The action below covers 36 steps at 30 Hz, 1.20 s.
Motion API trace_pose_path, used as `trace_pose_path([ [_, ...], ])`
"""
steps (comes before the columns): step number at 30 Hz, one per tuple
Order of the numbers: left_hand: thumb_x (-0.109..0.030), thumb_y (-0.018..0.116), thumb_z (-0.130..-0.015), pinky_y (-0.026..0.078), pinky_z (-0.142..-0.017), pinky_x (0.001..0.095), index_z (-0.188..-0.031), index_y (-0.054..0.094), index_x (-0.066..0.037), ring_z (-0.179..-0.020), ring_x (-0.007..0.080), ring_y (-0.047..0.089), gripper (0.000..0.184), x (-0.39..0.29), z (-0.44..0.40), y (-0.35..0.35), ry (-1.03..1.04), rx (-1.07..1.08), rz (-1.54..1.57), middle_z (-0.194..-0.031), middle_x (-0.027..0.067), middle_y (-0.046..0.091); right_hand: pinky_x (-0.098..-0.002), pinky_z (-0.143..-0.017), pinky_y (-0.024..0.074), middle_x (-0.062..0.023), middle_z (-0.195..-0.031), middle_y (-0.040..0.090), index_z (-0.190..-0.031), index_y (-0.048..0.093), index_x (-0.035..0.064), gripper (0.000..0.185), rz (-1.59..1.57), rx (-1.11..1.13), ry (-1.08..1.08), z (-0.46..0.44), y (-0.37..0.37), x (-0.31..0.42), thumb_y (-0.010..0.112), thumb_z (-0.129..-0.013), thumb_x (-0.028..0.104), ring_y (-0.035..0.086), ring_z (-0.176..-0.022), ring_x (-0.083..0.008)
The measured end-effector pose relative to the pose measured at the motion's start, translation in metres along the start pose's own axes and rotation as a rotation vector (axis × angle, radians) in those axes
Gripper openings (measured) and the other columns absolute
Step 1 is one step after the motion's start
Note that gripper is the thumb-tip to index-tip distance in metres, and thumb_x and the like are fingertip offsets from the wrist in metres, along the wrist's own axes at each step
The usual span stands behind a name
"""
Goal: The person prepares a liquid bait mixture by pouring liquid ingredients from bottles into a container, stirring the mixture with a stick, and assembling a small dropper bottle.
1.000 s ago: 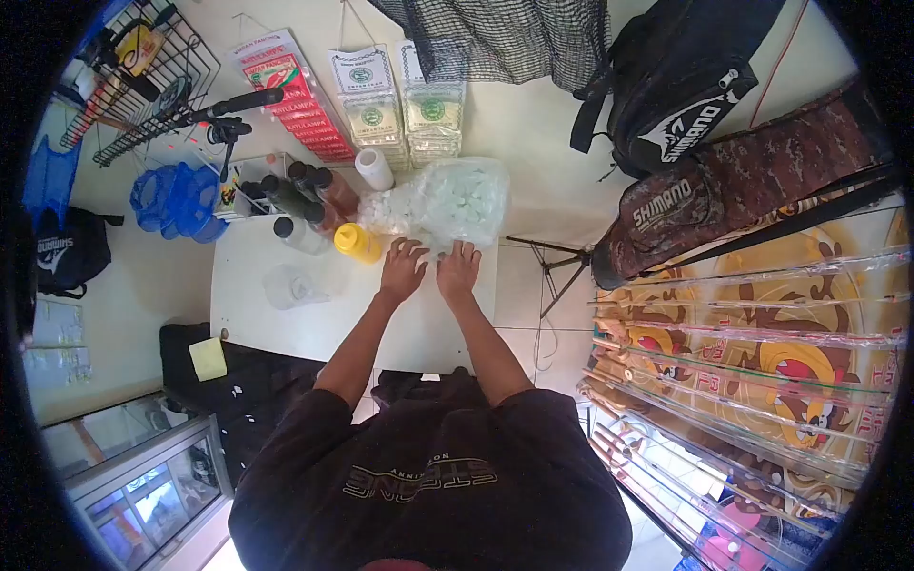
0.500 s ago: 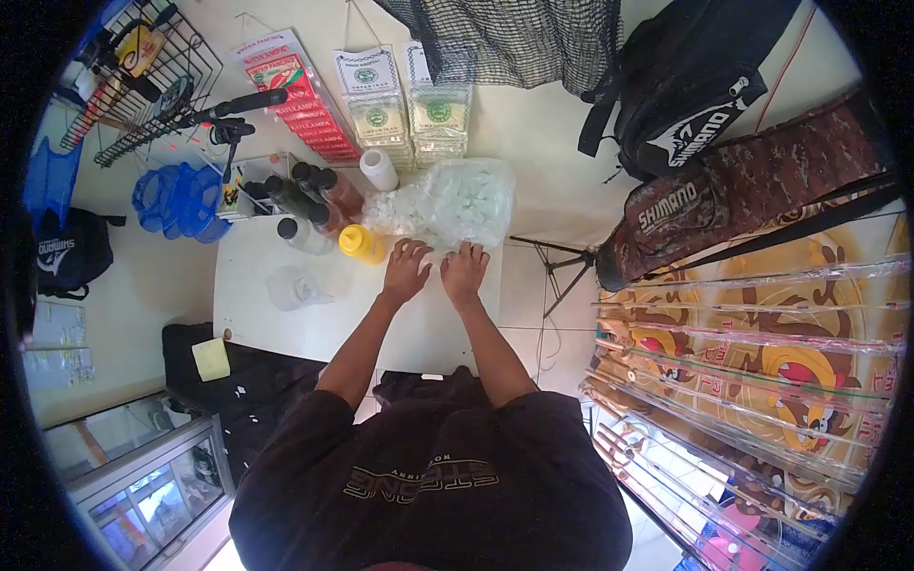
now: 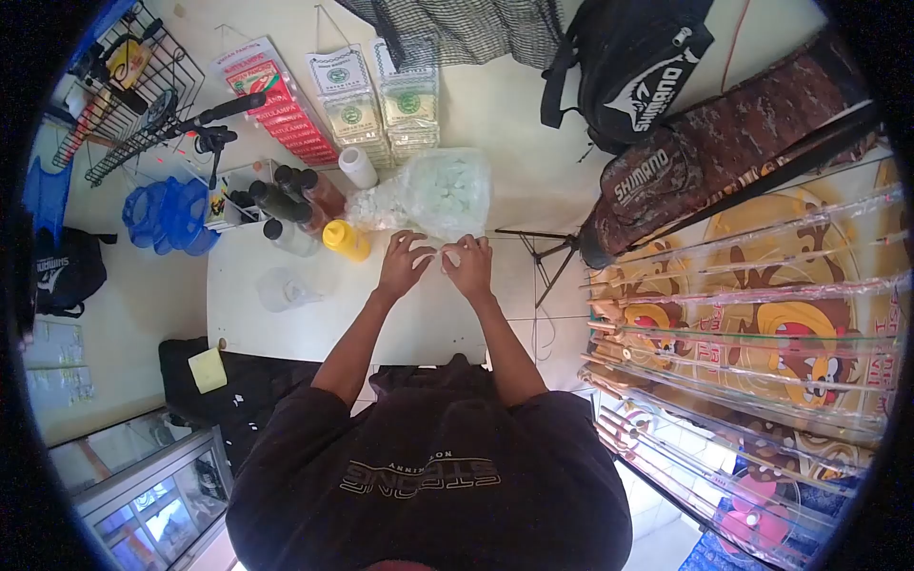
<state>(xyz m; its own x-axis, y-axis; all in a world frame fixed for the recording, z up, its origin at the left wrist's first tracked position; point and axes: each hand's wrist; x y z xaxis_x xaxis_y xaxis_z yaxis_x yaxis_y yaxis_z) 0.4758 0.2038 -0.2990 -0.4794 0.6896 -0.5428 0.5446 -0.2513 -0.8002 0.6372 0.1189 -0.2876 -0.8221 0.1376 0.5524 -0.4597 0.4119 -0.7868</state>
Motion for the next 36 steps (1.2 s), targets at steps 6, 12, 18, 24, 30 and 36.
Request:
trace_pose_path([
  [6,-0.016,0.071,-0.081,0.040,-0.104,0.0402,-0.097,0.074,-0.017,-0.122,0.0300,0.043,0.016,-0.012,0.001,0.013,-0.030,-0.014,0.081,-0.119,0.0021,0.060,-0.0397,-0.087,0.0395,0.0003,-0.094,0.066,-0.087,0.073,0.0204,0.012,-0.112,0.041,0.016,0.011,-0.001,-0.015,0.074,-0.075,0.019,0.051,-0.098,-0.0272],
  [12,-0.018,0.071,-0.080,0.038,-0.105,0.0409,-0.094,0.075,-0.019,-0.125,0.0299,0.041,0.014,-0.015,0.008,0.018,-0.083,-0.012,0.084,-0.121,0.0009,0.059,-0.0404,-0.087,0.0398,0.0019,-0.092,0.066,-0.085,0.070,0.0197,0.008,-0.054,0.034,-0.068,0.023,-0.002,-0.013,0.072,-0.077,0.016,0.052,-0.099,-0.0272],
  [18,-0.018,0.071,-0.080,0.038,-0.106,0.0411,-0.093,0.075,-0.018,-0.123,0.0313,0.042,0.013,-0.019,0.011,0.025,-0.104,-0.021,0.061,-0.121,0.0026,0.060,-0.0400,-0.086,0.0398,0.0020,-0.090,0.066,-0.084,0.069,0.0193,0.009,0.002,0.042,-0.091,0.028,0.000,-0.013,0.071,-0.078,0.013,0.053,-0.100,-0.0253],
  [24,-0.016,0.072,-0.078,0.038,-0.106,0.0410,-0.092,0.075,-0.019,-0.123,0.0311,0.042,0.014,-0.018,0.015,0.030,-0.131,0.016,0.035,-0.121,0.0022,0.059,-0.0395,-0.087,0.0398,0.0015,-0.092,0.066,-0.086,0.069,0.0185,0.011,-0.025,0.067,-0.072,0.029,0.003,-0.015,0.071,-0.077,0.012,0.053,-0.100,-0.0255],
  [30,-0.020,0.072,-0.079,0.039,-0.105,0.0412,-0.090,0.075,-0.020,-0.126,0.0289,0.040,0.012,-0.017,0.015,0.028,-0.153,0.042,0.049,-0.123,0.0009,0.058,-0.0394,-0.085,0.0421,0.0005,-0.093,0.069,-0.088,0.071,0.0148,0.012,-0.055,0.060,-0.084,0.029,0.003,-0.015,0.072,-0.077,0.010,0.054,-0.096,-0.0262],
  [36,-0.020,0.072,-0.079,0.039,-0.105,0.0404,-0.090,0.075,-0.020,-0.125,0.0284,0.041,0.012,-0.017,0.016,0.027,-0.133,0.016,0.042,-0.122,0.0009,0.059,-0.0389,-0.085,0.0420,0.0000,-0.092,0.070,-0.090,0.072,0.0149,0.013,-0.066,0.080,-0.064,0.029,0.003,-0.016,0.071,-0.078,0.010,0.054,-0.095,-0.0270],
])
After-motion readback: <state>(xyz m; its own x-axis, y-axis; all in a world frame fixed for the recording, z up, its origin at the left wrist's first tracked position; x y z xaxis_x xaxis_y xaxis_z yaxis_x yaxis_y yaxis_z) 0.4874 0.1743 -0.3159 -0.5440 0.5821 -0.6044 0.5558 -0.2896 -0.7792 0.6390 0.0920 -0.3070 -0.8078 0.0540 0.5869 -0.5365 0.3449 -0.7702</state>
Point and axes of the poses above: each hand's wrist, its own z-axis away from the middle knuckle, its own y-axis out of the palm, x = y × z
